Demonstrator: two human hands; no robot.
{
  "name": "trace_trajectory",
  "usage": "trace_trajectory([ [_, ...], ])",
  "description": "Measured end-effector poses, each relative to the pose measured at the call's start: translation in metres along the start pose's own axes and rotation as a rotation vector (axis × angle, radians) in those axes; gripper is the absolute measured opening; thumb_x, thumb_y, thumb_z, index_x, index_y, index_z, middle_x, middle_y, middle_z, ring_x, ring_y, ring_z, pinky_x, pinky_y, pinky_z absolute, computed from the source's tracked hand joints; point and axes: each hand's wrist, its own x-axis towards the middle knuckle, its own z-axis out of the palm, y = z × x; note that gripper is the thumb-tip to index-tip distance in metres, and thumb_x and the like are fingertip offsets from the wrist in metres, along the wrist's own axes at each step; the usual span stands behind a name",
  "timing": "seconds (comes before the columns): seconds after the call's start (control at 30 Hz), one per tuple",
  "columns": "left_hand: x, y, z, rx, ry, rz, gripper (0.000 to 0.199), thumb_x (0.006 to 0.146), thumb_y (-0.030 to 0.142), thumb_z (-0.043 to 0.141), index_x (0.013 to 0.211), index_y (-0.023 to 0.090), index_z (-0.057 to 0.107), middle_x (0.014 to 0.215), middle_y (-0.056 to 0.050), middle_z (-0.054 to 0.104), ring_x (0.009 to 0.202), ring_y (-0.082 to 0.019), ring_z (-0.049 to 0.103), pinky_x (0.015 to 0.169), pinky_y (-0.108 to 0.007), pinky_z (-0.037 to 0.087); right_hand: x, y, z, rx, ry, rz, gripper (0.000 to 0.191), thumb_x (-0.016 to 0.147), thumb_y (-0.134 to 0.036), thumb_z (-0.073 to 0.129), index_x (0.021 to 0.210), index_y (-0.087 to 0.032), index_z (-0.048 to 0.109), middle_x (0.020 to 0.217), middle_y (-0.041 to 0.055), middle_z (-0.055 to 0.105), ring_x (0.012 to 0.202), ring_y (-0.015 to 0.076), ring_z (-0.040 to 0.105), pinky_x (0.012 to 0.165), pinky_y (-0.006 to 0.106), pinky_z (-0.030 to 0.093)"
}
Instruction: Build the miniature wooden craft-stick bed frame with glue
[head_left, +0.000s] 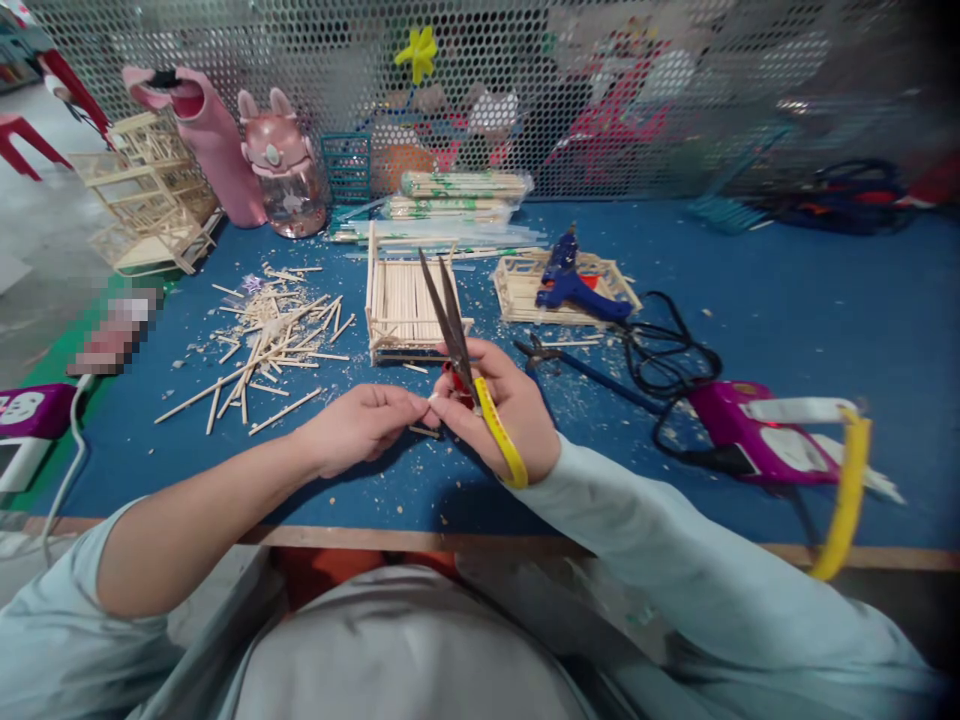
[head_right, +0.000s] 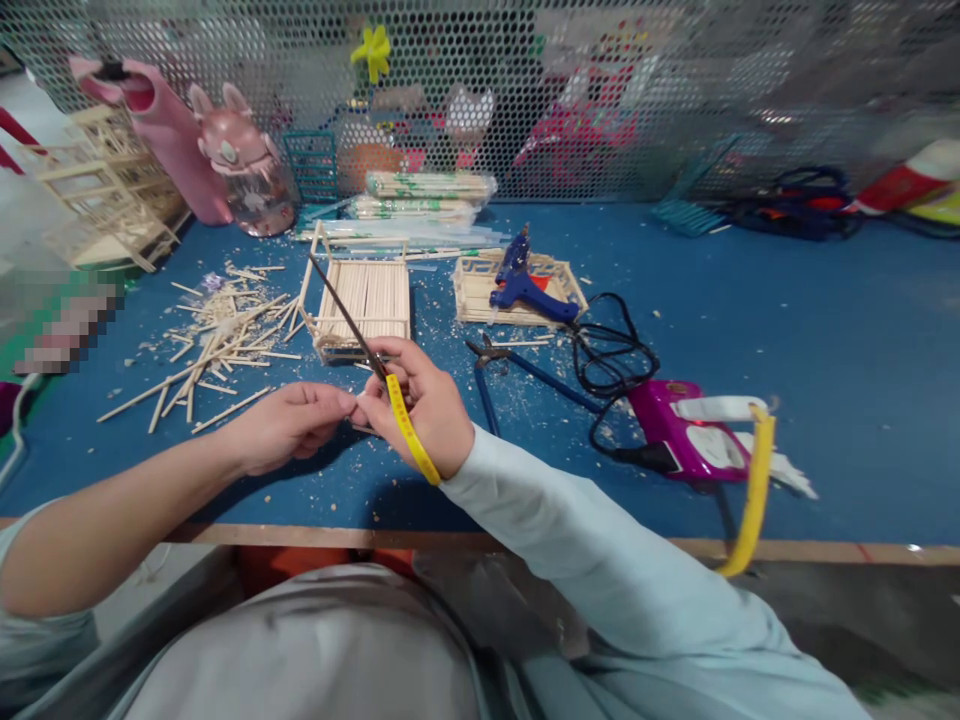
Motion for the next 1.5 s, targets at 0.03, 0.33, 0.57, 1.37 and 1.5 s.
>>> trace_trajectory([
  [0.03, 0.0, 0.0, -0.001, -0.022, 0.029, 0.035, 0.04, 0.069, 0.053, 0.066, 0.077, 0.014, 0.062, 0.039, 0.011, 0.027, 0.035, -0.004, 0.017, 0.034, -0.018, 0.011, 0.0, -0.001, -0.001, -0.036, 0.012, -0.006, 0.036, 0.074, -0.024, 0.062, 0.107, -0.02, 0.048, 0.069, -0.0048, 0.054, 0.054, 0.0073, 0.054, 0.053, 0.022, 0.045],
  [0.33, -0.003, 0.003, -0.002, 0.018, 0.215, 0.405, 0.036, 0.076, 0.052, 0.062, 0.074, 0.016, 0.059, 0.044, 0.01, 0.032, 0.039, -0.005, 0.023, 0.039, -0.019, 0.017, 0.001, -0.007, -0.012, -0.371, -0.189, -0.069, 0.054, 0.071, -0.054, 0.063, 0.109, -0.016, 0.055, 0.069, -0.0014, 0.053, 0.057, 0.0106, 0.046, 0.053, 0.025, 0.04],
  [0.57, -0.004, -0.002, -0.004, 0.15, 0.225, 0.534, 0.032, 0.085, 0.048, 0.052, 0.077, 0.017, 0.056, 0.05, 0.008, 0.031, 0.044, -0.007, 0.024, 0.045, -0.022, 0.023, 0.002, -0.002, -0.012, -0.54, -0.232, -0.119, 0.067, 0.067, -0.06, 0.064, 0.116, -0.016, 0.052, 0.101, 0.0106, 0.064, 0.085, 0.0217, 0.06, 0.073, 0.034, 0.048],
  [1.37, -0.004, -0.007, 0.001, 0.03, 0.079, 0.428, 0.04, 0.084, 0.052, 0.051, 0.066, 0.018, 0.042, 0.052, 0.008, 0.029, 0.044, -0.005, 0.023, 0.042, -0.019, 0.02, 0.0, 0.004, -0.01, -0.473, -0.193, -0.215, 0.026, 0.061, -0.007, 0.046, 0.081, -0.019, 0.058, 0.056, -0.0052, 0.048, 0.049, 0.0082, 0.04, 0.049, 0.021, 0.034],
  [1.5, -0.001, -0.004, -0.001, 0.012, 0.106, 0.414, 0.035, 0.084, 0.052, 0.05, 0.073, 0.019, 0.049, 0.048, 0.009, 0.026, 0.041, -0.006, 0.021, 0.04, -0.019, 0.018, 0.004, 0.001, -0.007, -0.39, -0.027, -0.141, 0.017, 0.069, -0.013, 0.052, 0.084, -0.019, 0.057, 0.059, -0.0051, 0.048, 0.048, 0.0076, 0.039, 0.049, 0.022, 0.035],
])
